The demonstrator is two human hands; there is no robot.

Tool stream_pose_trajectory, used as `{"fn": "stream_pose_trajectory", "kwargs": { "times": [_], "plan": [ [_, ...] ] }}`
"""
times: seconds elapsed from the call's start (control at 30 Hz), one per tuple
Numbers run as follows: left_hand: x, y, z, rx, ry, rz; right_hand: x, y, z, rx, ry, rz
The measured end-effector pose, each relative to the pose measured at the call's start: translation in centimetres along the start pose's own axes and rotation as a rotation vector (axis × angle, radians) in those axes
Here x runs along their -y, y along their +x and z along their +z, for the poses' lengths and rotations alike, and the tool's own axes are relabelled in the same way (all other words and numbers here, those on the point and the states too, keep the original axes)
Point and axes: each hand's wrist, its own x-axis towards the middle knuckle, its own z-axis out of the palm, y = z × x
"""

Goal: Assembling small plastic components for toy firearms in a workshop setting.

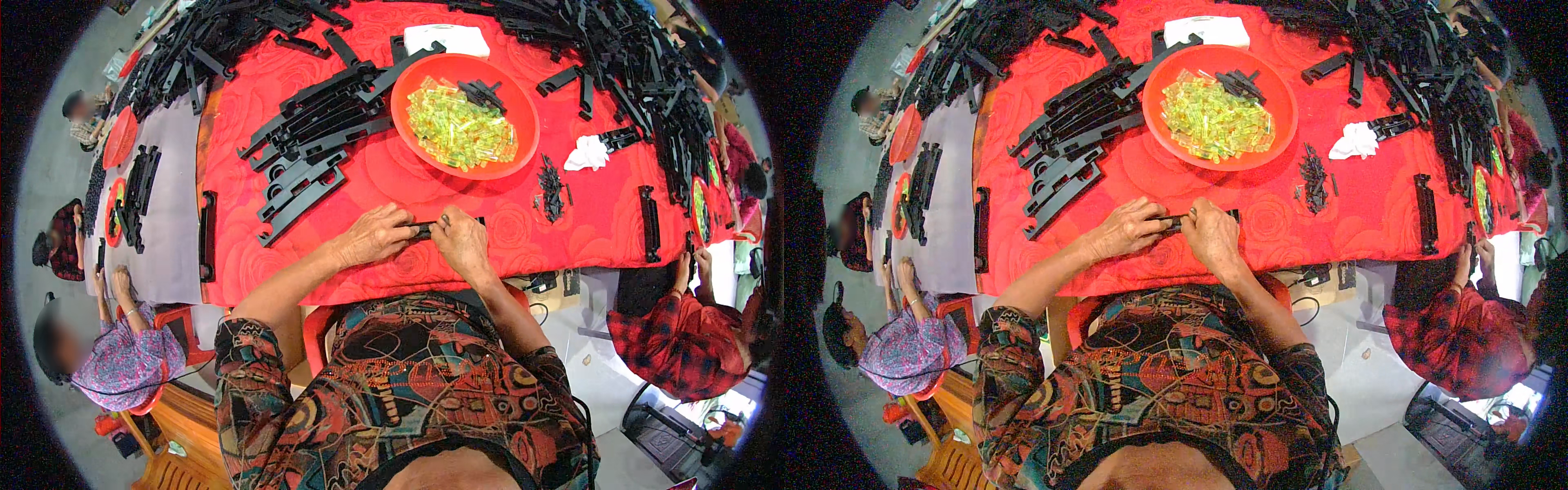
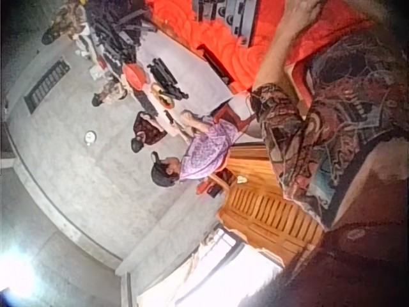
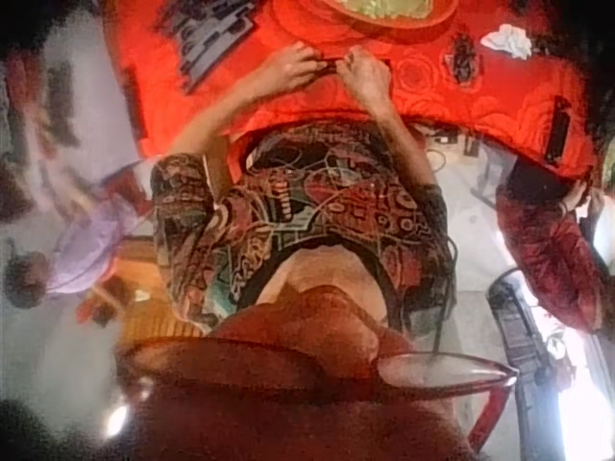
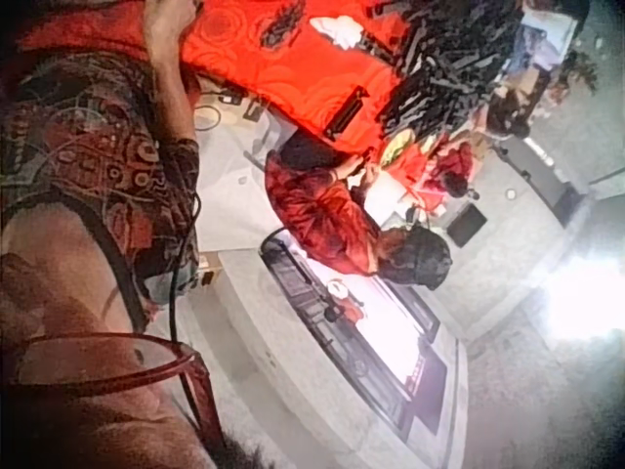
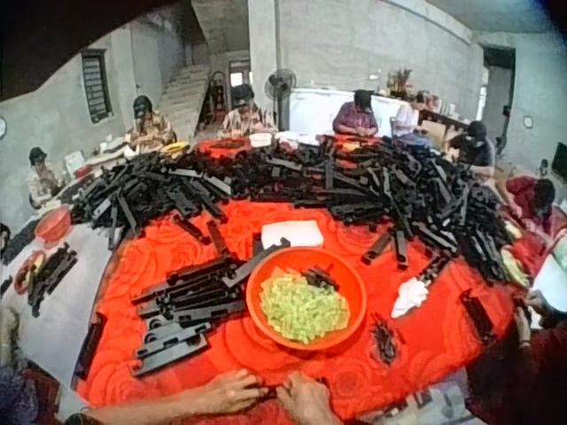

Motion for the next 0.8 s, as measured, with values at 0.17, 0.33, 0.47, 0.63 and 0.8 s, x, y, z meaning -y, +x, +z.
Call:
{"fn": "stream_pose_trajectory", "kwargs": {
  "times": [0.17,0.33,0.47,0.63,0.8],
  "plan": [
    [0.0,0.4,0.0,0.046,0.013,0.030,0.4,0.1,-0.3,0.030,-0.039,0.010],
    [0.1,0.2,0.4,0.025,-0.037,0.029,0.2,0.0,0.0,0.092,-0.033,0.043],
    [-0.3,0.2,0.6,-0.001,-0.042,-0.002,0.1,-0.3,0.4,-0.003,-0.018,0.001],
    [-0.8,-0.2,0.9,-0.079,0.043,-0.034,-0.2,-0.1,0.4,-0.055,-0.016,-0.042],
    [-1.5,-0.5,1.5,-0.232,0.080,-0.083,0.2,-0.5,-0.4,-0.011,0.005,-0.037]
  ]
}}
